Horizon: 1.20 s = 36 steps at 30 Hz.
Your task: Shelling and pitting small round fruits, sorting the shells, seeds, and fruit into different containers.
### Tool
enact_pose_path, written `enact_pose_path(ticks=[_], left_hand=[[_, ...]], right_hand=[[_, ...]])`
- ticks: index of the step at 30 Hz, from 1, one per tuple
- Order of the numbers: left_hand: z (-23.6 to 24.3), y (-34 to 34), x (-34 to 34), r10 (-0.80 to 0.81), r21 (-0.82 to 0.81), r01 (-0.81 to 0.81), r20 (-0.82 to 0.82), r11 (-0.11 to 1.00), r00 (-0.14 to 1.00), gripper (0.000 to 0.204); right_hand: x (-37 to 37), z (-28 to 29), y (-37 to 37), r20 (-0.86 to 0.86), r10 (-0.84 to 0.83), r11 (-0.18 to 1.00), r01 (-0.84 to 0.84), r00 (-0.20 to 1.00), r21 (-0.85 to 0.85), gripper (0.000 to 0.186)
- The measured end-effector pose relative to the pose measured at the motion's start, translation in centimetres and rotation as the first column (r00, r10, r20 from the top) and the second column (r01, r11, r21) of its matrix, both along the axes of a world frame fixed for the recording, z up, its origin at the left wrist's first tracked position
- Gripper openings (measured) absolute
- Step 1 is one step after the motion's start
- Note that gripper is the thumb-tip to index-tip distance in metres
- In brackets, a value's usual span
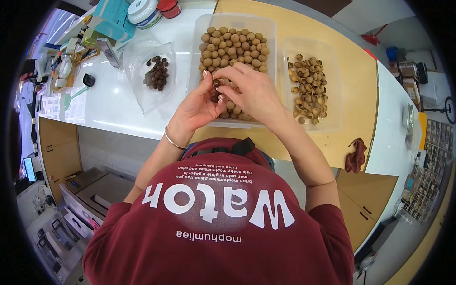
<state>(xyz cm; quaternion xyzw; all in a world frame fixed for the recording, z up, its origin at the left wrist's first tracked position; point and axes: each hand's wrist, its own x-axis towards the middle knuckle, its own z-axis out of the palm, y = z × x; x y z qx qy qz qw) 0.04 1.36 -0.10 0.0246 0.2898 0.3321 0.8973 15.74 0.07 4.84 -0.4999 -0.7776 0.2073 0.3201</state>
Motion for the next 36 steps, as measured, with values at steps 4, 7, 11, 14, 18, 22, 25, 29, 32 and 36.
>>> enact_pose_path(ticks=[4, 7, 11, 14, 18, 22, 25, 29, 32, 36], left_hand=[[0.8, -0.4, 0.1, 0.02, 0.007, -0.02, -0.022, 1.0, 1.0, 0.031], [1.0, -0.6, 0.1, 0.013, 0.036, -0.013, 0.002, 0.999, 1.0, 0.031], [1.5, -0.7, 0.0, -0.008, 0.024, 0.008, 0.012, 1.0, 1.0, 0.031], [1.6, -0.8, 0.0, 0.018, -0.014, -0.018, 0.009, 1.0, 1.0, 0.033], [2.4, -1.0, 0.5, 0.097, -0.075, -0.1, -0.041, 0.992, 0.994, 0.036], [2.0, -1.1, 0.5, 0.129, -0.1, -0.137, -0.081, 0.985, 0.988, 0.037], [1.9, -1.2, 0.2, 0.139, -0.096, -0.146, -0.073, 0.985, 0.988, 0.037], [1.6, -1.1, -0.7, 0.209, -0.068, -0.214, -0.07, 0.974, 0.975, 0.033], [-0.6, 0.3, -4.4, 0.382, 0.08, -0.376, -0.088, 0.923, 0.92, 0.023], [-2.0, 2.7, -8.1, 0.691, 0.279, -0.632, -0.28, 0.723, 0.666, 0.021]], right_hand=[[0.1, -0.4, 0.3, 0.06, 0.047, 0.996, -0.052, 0.997, 0.073, 0.023], [0.1, -0.4, 0.3, 0.123, 0.04, 0.989, -0.057, 0.992, 0.137, 0.022], [0.1, -0.4, 0.2, 0.134, 0.016, 0.983, -0.04, 0.991, 0.177, 0.021], [-0.3, -0.6, 0.2, 0.093, -0.003, 0.969, -0.02, 0.996, 0.245, 0.02], [-0.9, -1.8, 0.3, 0.025, -0.05, 0.937, 0.039, 0.998, 0.348, 0.015], [-1.2, -2.2, 0.6, -0.014, -0.027, 0.922, 0.03, 1.0, 0.386, 0.011], [-1.1, -2.5, 0.6, 0.007, 0.027, 0.926, -0.028, 1.0, 0.375, 0.011], [-0.5, -1.9, 0.2, -0.117, 0.067, 0.968, -0.036, 0.991, 0.249, 0.012], [1.1, 0.1, -0.6, -0.264, -0.122, 0.989, 0.14, 0.957, 0.053, 0.011], [5.0, 0.1, -2.0, -0.366, -0.375, 0.921, 0.298, 0.852, -0.25, 0.01]])
